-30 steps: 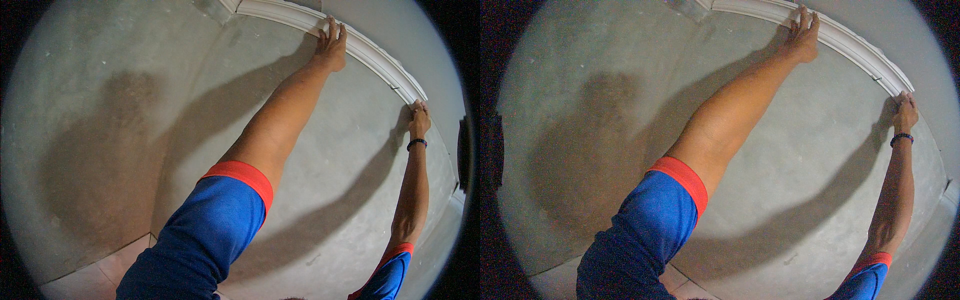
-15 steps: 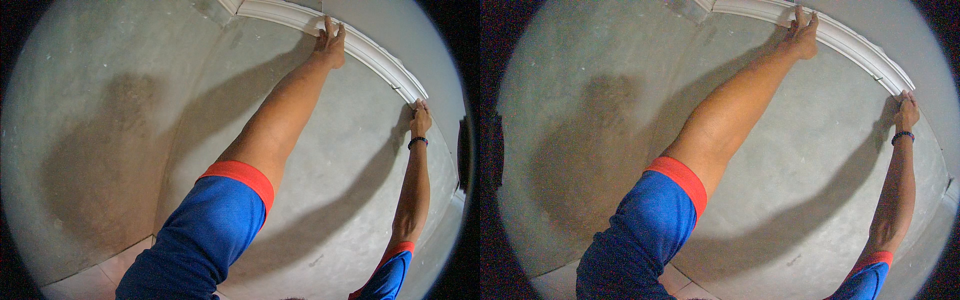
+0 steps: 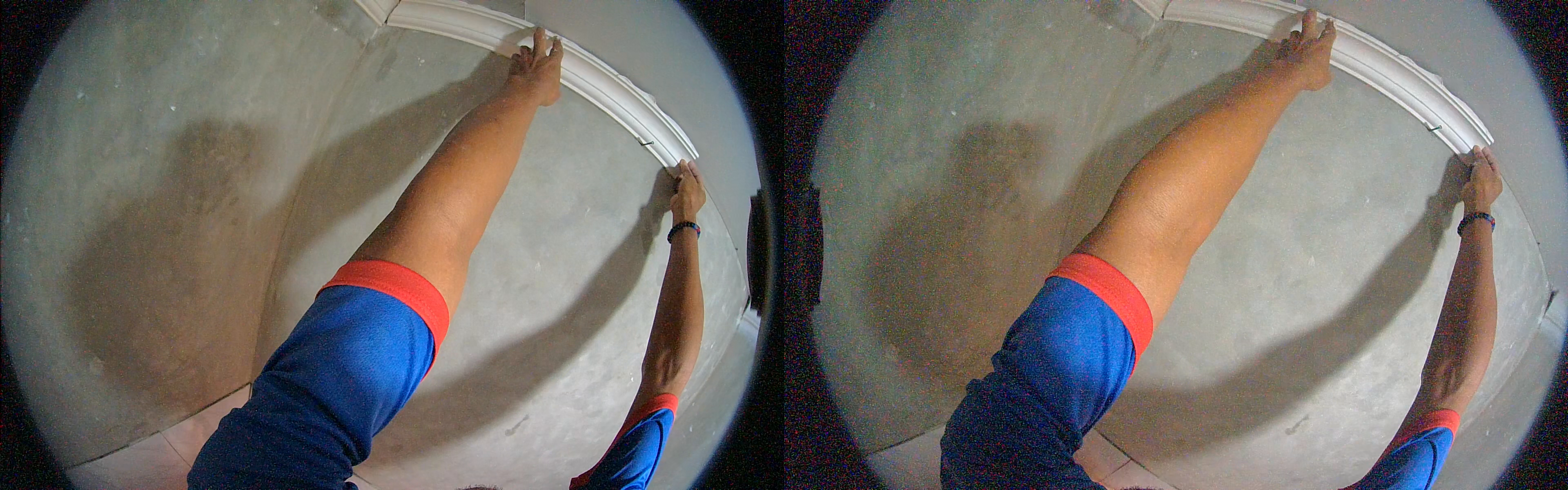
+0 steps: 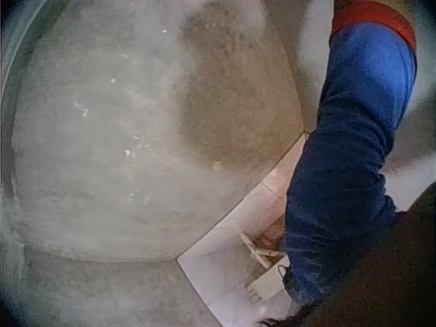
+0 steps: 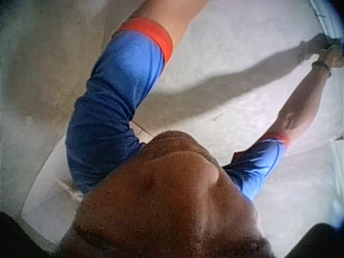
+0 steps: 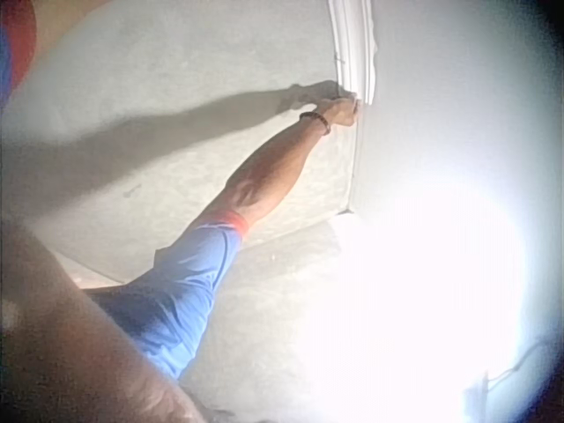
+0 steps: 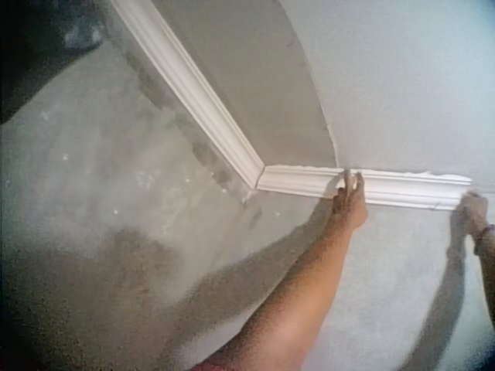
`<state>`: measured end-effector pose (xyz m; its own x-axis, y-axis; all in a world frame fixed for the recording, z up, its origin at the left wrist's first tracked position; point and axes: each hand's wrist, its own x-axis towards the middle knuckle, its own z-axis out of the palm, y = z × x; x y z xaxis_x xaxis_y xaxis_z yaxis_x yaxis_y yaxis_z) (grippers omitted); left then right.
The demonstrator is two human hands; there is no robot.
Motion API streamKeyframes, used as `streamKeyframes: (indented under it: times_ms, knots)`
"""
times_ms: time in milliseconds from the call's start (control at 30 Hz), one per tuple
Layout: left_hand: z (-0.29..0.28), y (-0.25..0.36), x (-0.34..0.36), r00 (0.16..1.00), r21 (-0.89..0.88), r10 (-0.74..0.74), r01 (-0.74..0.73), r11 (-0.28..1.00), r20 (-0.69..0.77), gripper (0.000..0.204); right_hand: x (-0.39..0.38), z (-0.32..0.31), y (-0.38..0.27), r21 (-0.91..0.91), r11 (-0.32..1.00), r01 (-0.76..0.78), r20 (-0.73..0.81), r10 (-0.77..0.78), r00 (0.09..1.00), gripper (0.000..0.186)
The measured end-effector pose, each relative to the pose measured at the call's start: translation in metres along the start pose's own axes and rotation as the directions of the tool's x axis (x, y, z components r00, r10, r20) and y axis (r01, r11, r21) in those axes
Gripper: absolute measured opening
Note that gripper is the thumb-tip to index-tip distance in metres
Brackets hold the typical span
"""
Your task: The person positions a section of white crown molding against a wall and ceiling corner, then applies a white paste by hand along the joint and smooths it with a finger.
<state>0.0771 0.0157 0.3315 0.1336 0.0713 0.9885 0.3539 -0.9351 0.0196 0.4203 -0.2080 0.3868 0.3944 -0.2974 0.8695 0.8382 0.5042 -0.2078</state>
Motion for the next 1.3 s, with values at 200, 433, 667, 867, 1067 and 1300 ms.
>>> streamKeyframes:
  times_ms: [200, 433, 667, 867, 1067, 1300]
  knots:
    - [0.009, -0.013, 0.009, 0.999, 0.068, 0.032, -0.029, 0.997, -0.044, 0.083, -0.002, 0.009, -0.001, 0.054, 0.996, -0.077, -0.006, 0.078, 0.997, 0.044]
    - [0.014, -0.018, 0.015, 0.999, 0.092, 0.04, -0.038, 0.995, -0.026, 0.088, 0.006, -0.003, 0.003, -0.015, 0.999, -0.029, 0.002, 0.029, 1.0, 0.044]
    - [0.006, -0.007, 0.009, 0.998, 0.022, 0.057, -0.058, 0.998, 0.022, 0.086, 0.031, -0.031, 0.02, 0.108, 0.994, -0.031, 0.032, 0.028, 0.999, 0.044]
    - [-0.002, -0.023, 0.004, 0.999, 0.042, 0.028, -0.029, 0.999, 0.015, 0.086, 0.015, -0.004, 0.007, -0.072, 0.997, -0.031, 0.042, 0.034, 0.999, 0.047]
    - [0.003, -0.025, -0.003, 0.996, -0.067, 0.089, -0.088, 0.994, 0.01, 0.087, -0.004, -0.008, 0.003, -0.158, 0.985, 0.068, 0.002, -0.069, 0.998, 0.057]
    - [0.035, -0.119, 0.026, 0.858, -0.13, -0.243, 0.206, 0.97, -0.452, 0.091, 0.003, 0.018, 0.001, -0.221, 0.962, 0.163, 0.002, -0.166, 0.986, 0.059]
